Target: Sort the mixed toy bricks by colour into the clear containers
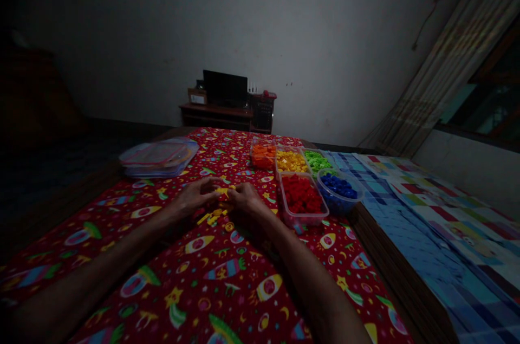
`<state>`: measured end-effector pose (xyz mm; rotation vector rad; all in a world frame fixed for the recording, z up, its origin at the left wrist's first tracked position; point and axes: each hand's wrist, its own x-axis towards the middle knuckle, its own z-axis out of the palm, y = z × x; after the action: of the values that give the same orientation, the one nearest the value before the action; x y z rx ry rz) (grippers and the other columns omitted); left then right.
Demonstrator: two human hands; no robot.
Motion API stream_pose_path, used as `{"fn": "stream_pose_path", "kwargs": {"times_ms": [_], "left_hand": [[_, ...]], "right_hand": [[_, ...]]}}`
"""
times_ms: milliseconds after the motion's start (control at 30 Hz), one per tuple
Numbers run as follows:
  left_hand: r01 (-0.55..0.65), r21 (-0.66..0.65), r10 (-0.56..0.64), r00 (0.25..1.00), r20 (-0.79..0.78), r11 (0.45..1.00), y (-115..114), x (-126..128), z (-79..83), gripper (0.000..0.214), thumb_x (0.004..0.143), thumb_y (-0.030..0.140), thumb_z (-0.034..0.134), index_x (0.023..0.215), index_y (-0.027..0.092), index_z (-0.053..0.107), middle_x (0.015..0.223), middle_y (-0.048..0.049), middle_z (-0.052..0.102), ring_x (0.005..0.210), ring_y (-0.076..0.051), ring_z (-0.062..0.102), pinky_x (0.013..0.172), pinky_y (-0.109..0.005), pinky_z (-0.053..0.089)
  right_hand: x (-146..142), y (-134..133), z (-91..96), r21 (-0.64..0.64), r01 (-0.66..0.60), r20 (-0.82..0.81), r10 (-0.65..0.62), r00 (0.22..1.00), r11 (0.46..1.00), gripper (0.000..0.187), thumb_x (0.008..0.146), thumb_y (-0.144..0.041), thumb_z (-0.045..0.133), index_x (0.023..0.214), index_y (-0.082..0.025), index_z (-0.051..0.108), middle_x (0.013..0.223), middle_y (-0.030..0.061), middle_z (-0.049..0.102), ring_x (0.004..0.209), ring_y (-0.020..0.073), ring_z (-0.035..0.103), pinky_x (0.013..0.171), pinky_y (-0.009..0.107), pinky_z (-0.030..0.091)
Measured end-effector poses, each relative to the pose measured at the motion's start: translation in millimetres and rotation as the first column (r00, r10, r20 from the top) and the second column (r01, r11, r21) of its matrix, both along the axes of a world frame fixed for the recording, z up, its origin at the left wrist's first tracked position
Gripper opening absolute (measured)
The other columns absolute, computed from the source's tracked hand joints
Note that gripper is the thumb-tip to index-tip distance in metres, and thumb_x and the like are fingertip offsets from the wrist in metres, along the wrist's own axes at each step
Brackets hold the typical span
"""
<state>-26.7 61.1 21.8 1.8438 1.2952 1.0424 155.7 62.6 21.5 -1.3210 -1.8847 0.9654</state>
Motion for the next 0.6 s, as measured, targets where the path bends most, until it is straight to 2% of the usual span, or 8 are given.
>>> {"fn": "stream_pose_path", "kwargs": {"times_ms": [100, 167, 233, 300, 367, 500, 600], "left_hand": [[-0.021, 0.127, 0.029, 0.998, -0.061, 0.992, -3, 6, 2.5, 0.044, 0.067, 0.038, 0.061, 0.106, 0.017, 0.064, 0.089, -0.0052, 0.071, 0.081, -0.021, 0.066, 0.070, -0.031, 0.053], [-0.037, 0.179, 0.058, 0.991, -0.118, 0.983, -7, 10, 5.6, 0.037, 0.069, 0.034, 0.059, 0.103, 0.019, 0.066, 0.091, -0.0041, 0.071, 0.082, -0.020, 0.066, 0.073, -0.030, 0.052], [-0.042, 0.206, 0.082, 0.979, -0.187, 0.978, -12, 12, 9.2, 0.033, 0.073, 0.031, 0.057, 0.103, 0.020, 0.067, 0.090, -0.0027, 0.072, 0.079, -0.019, 0.066, 0.072, -0.028, 0.051], [-0.042, 0.238, 0.102, 0.964, -0.245, 0.970, -18, 13, 12.5, 0.033, 0.076, 0.030, 0.054, 0.106, 0.022, 0.066, 0.093, -0.0024, 0.072, 0.080, -0.019, 0.066, 0.073, -0.028, 0.051], [-0.021, 0.281, 0.112, 0.944, -0.311, 0.959, -24, 14, 14.9, 0.034, 0.081, 0.029, 0.051, 0.110, 0.022, 0.065, 0.100, -0.0039, 0.072, 0.087, -0.020, 0.066, 0.078, -0.029, 0.050], [0.019, 0.357, 0.162, 0.867, -0.471, 0.934, -34, 15, 16.8, 0.035, 0.085, 0.030, 0.051, 0.118, 0.022, 0.063, 0.107, -0.0073, 0.070, 0.096, -0.024, 0.065, 0.084, -0.033, 0.048], [0.017, 0.381, 0.207, 0.817, -0.539, 0.925, -36, 17, 16.6, 0.045, 0.085, 0.030, 0.055, 0.130, 0.023, 0.054, 0.110, -0.0085, 0.069, 0.097, -0.026, 0.065, 0.083, -0.034, 0.049]], "right_hand": [[-8, 3, -3.0, -0.317, -0.103, -0.373, -0.024, 0.927, 0.943, 0.023, 0.082, -0.024, 0.052, 0.062, -0.014, 0.052, 0.051, -0.0052, 0.047, 0.047, 0.0059, 0.042, 0.049, 0.018, 0.033], [-10, 1, -2.3, -0.421, -0.219, -0.553, -0.058, 0.831, 0.880, 0.018, 0.082, -0.024, 0.055, 0.067, -0.014, 0.055, 0.051, -0.0051, 0.048, 0.050, 0.0079, 0.050, 0.053, 0.019, 0.040], [-11, -2, 1.0, -0.463, -0.305, -0.670, -0.103, 0.736, 0.832, 0.015, 0.082, -0.025, 0.059, 0.072, -0.014, 0.057, 0.050, -0.0058, 0.047, 0.054, 0.0094, 0.055, 0.060, 0.022, 0.047], [-11, -4, 4.5, -0.468, -0.337, -0.726, -0.137, 0.674, 0.817, 0.017, 0.083, -0.029, 0.062, 0.075, -0.014, 0.058, 0.050, -0.0063, 0.047, 0.054, 0.0092, 0.055, 0.065, 0.025, 0.051], [-12, -6, 5.1, -0.448, -0.349, -0.749, -0.133, 0.649, 0.823, 0.023, 0.081, -0.035, 0.065, 0.075, -0.013, 0.059, 0.053, -0.0048, 0.051, 0.055, 0.0082, 0.054, 0.068, 0.026, 0.053], [-13, -2, -2.3, -0.441, -0.349, -0.732, -0.107, 0.672, 0.827, 0.033, 0.071, -0.041, 0.075, 0.069, -0.012, 0.059, 0.061, -0.0009, 0.060, 0.058, 0.0072, 0.056, 0.065, 0.021, 0.050], [-12, 1, -5.0, -0.451, -0.355, -0.720, -0.099, 0.687, 0.818, 0.033, 0.063, -0.038, 0.080, 0.068, -0.012, 0.060, 0.062, -0.0011, 0.060, 0.059, 0.0076, 0.056, 0.065, 0.021, 0.049]]}}
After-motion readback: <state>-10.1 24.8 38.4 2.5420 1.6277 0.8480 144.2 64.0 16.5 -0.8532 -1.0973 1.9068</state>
